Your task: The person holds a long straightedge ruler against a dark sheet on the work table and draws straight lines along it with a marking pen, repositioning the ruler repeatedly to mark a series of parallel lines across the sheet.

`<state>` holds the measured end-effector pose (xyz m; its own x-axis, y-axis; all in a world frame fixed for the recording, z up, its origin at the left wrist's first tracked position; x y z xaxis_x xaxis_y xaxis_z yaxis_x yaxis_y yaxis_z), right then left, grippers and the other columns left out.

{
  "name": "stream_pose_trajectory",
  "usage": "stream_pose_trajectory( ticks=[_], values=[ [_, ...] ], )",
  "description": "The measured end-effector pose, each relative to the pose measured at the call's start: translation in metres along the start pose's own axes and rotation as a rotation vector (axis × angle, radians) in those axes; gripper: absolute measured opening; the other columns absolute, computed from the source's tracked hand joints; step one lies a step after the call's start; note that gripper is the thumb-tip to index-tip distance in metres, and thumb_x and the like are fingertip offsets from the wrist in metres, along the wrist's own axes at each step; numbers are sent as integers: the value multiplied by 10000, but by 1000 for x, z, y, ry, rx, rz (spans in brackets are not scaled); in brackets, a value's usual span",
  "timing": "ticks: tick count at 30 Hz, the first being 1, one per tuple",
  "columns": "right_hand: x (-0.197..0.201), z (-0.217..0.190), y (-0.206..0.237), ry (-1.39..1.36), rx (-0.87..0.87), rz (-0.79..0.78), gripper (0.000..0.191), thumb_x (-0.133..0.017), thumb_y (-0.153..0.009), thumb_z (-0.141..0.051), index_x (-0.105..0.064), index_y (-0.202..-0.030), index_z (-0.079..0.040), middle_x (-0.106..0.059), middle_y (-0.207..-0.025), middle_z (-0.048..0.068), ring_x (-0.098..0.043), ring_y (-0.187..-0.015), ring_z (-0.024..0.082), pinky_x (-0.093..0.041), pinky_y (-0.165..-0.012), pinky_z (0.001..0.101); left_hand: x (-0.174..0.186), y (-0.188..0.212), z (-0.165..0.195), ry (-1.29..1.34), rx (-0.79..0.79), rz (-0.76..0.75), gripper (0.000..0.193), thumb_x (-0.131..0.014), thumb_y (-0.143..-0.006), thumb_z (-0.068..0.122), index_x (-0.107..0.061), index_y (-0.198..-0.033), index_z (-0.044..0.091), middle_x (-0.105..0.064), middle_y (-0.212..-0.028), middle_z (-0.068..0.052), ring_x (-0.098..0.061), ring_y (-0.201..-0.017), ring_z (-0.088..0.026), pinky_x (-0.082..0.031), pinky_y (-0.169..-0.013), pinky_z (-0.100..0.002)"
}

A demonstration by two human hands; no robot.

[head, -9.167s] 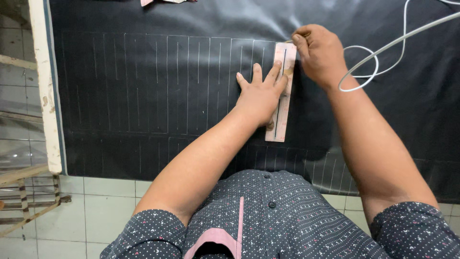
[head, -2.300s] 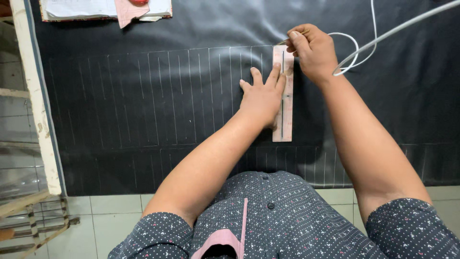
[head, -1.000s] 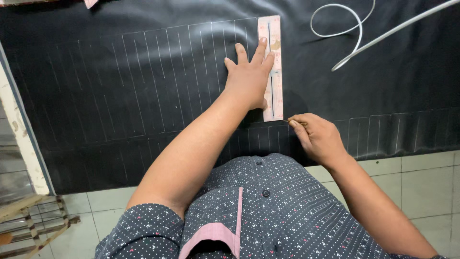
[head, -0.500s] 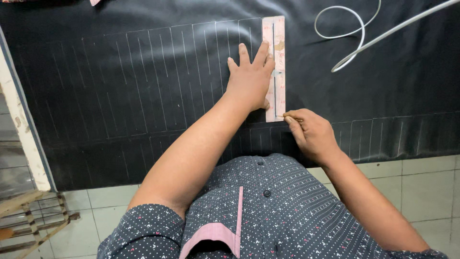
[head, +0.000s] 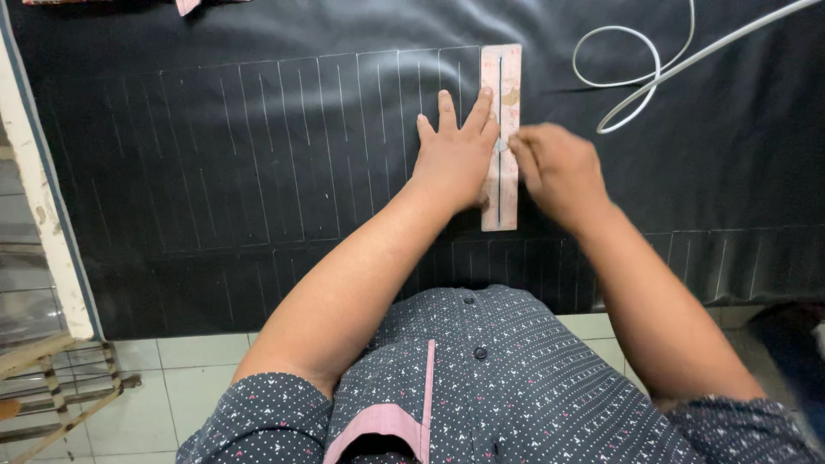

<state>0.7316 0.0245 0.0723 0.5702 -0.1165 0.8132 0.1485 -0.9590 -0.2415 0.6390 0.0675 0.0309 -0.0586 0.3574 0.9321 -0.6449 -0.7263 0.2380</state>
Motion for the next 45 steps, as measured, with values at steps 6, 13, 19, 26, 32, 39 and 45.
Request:
stream_pose_trajectory(
  ticks=[6,13,19,26,32,39,45],
  values=[
    [-7,28,-46,19,-80,27,189,-704,-1035,-192,-734,-978,-15,-719,-907,172,-697,-832,360,-546,-742,441,-9,1,-2,30,30,-110,981,-896,-675,409,-408,-1470,107,-162,-1661,-105,-201,-1457,-579,-330,-1058,-767],
    [0,52,-71,-167,-96,180,174,-671,-1070,-175,-744,-1127,-27,-751,-957,131,-745,-854,296,-575,-776,379,-6,1,-2,13,21,-58,945,-883,-697,382,-416,-1464,91,-168,-1657,-113,-212,-1444,-592,-328,-1046,-775],
    [-3,46,-68,-20,-16,216,145,-696,-1084,-157,-742,-1118,-24,-744,-1032,159,-723,-912,344,-569,-799,413,-1,3,-1,33,31,-77,951,-914,-662,406,-447,-1428,92,-158,-1670,-109,-205,-1461,-585,-322,-1062,-774],
    [-4,7,-48,124,102,76,118,-711,-1047,-156,-704,-1063,-38,-709,-998,147,-693,-914,362,-552,-797,442,-3,6,-3,39,44,-142,1153,-958,-580,437,-363,-1511,108,-124,-1683,-84,-168,-1488,-557,-300,-1105,-742],
    [12,-11,1,1,-13,94,126,-658,-1069,-168,-695,-1068,-48,-708,-1008,130,-695,-891,335,-556,-782,408,-10,7,-10,87,61,-177,1219,-942,-615,450,-269,-1583,138,-53,-1704,-42,-81,-1522,-504,-219,-1162,-697],
    [41,51,84,9,-364,132,158,-621,-1098,-186,-708,-1172,-77,-689,-982,111,-693,-897,315,-546,-797,420,-19,20,-27,285,-17,-32,1197,-898,-629,517,-273,-1607,223,-104,-1710,-1,6,-1570,-394,-25,-1236,-591],
    [48,72,158,304,-369,31,276,-688,-998,-194,-724,-1268,-152,-623,-907,100,-649,-885,322,-522,-758,453,-26,20,-33,283,-21,29,1177,-898,-601,494,-326,-1592,221,-163,-1714,-22,-16,-1573,-393,-28,-1241,-587]
  ],
)
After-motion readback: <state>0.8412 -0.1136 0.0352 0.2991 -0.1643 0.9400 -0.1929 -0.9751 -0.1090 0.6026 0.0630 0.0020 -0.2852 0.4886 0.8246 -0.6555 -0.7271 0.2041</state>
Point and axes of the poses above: each hand's wrist, its own y-axis away from the middle knuckle, its own x-axis out of the back of the hand, z = x × y, the point moved 10 cm from there along -y, towards the middle knuckle
